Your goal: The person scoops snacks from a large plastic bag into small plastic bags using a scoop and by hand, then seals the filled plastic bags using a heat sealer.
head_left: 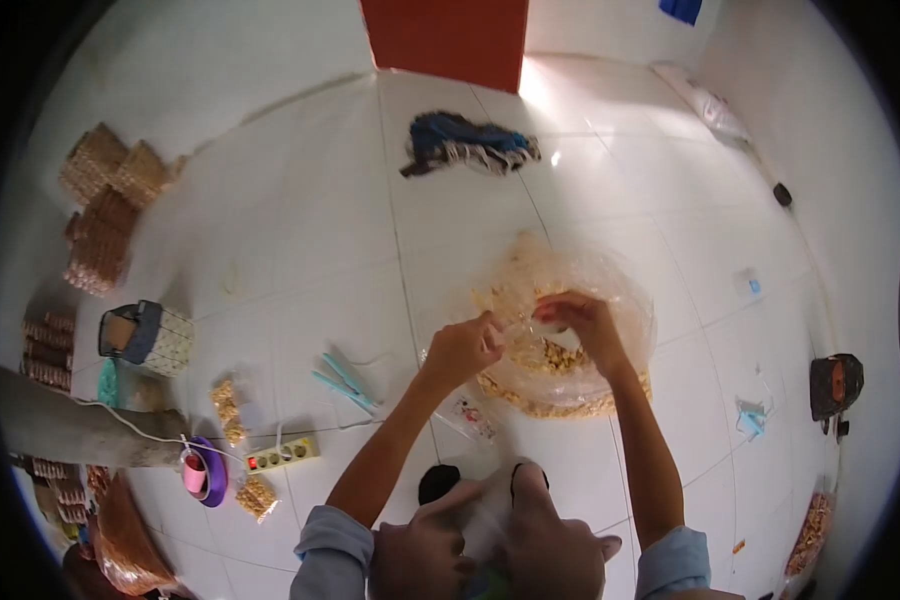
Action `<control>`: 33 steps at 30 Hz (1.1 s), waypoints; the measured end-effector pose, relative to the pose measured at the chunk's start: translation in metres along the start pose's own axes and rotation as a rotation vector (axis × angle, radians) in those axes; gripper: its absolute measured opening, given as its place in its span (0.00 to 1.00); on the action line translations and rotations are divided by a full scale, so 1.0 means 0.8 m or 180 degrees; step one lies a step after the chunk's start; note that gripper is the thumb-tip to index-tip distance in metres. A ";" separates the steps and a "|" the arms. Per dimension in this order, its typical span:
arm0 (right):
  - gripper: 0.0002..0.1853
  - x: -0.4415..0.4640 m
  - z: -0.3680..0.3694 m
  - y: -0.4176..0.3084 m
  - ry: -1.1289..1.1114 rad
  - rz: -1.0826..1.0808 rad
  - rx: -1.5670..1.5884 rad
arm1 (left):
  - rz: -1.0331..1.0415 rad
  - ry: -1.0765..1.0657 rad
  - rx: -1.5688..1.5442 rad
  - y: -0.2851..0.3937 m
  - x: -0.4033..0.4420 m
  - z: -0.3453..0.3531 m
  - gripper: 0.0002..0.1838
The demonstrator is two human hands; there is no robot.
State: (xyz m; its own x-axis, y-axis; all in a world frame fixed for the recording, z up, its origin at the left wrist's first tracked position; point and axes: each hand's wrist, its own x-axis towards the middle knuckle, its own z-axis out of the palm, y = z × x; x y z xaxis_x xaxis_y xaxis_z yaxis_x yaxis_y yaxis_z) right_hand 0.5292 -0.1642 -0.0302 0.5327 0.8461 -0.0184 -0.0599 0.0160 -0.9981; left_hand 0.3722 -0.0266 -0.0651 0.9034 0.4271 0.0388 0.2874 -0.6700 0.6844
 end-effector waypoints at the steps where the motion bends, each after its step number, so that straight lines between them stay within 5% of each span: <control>1: 0.09 0.008 -0.027 0.033 0.0031 0.0118 -0.0003 | -0.0194 -0.0079 -0.0267 -0.013 0.005 0.015 0.18; 3: 0.12 0.025 -0.081 0.120 0.0724 0.0128 -0.1600 | -0.0350 -0.0098 -0.0524 -0.031 0.011 0.042 0.17; 6: 0.15 0.014 -0.108 0.200 0.0499 0.0116 -0.2768 | -0.0335 0.0076 -0.0605 -0.055 0.023 0.086 0.16; 8: 0.23 0.007 -0.115 0.240 0.0302 0.0409 -0.2747 | -0.0240 0.0149 -0.0493 -0.062 0.025 0.114 0.16; 10: 0.33 0.007 -0.101 0.261 0.0617 -0.0501 -0.3723 | -0.0227 -0.0245 -0.0894 -0.051 0.038 0.124 0.17; 14: 0.38 0.023 -0.100 0.271 0.0485 0.0264 -0.3704 | 0.0592 -0.0377 -0.0656 -0.053 0.059 0.163 0.18; 18: 0.37 0.022 -0.118 0.260 0.0029 0.0094 -0.4356 | 0.0620 -0.0930 0.0362 -0.076 0.072 0.186 0.19; 20: 0.34 0.021 -0.137 0.278 0.0074 -0.0915 -0.5315 | 0.0552 -0.1006 0.0554 -0.080 0.071 0.177 0.19; 23: 0.30 0.010 -0.134 0.236 -0.0363 -0.0725 -0.5855 | 0.0316 -0.1103 0.0865 -0.086 0.057 0.155 0.19; 27: 0.25 0.007 -0.131 0.258 -0.0541 -0.0490 -0.5368 | 0.0120 -0.1013 0.0354 -0.101 0.037 0.138 0.19; 30: 0.23 0.007 -0.105 0.282 -0.0561 -0.0994 -0.4716 | 0.0125 -0.0822 0.0086 -0.099 0.027 0.139 0.19; 33: 0.22 0.014 -0.061 0.275 -0.0590 -0.0442 -0.4039 | -0.0084 -0.0596 -0.0343 -0.093 0.021 0.137 0.19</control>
State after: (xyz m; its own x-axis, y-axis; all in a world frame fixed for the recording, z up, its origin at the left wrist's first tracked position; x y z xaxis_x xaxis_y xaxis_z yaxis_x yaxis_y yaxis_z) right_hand 0.5627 -0.1772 -0.2531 0.3391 0.9407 -0.0040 0.8805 -0.3189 -0.3508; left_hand 0.4009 -0.0362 -0.1957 0.9422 0.3167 -0.1094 0.2853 -0.5871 0.7576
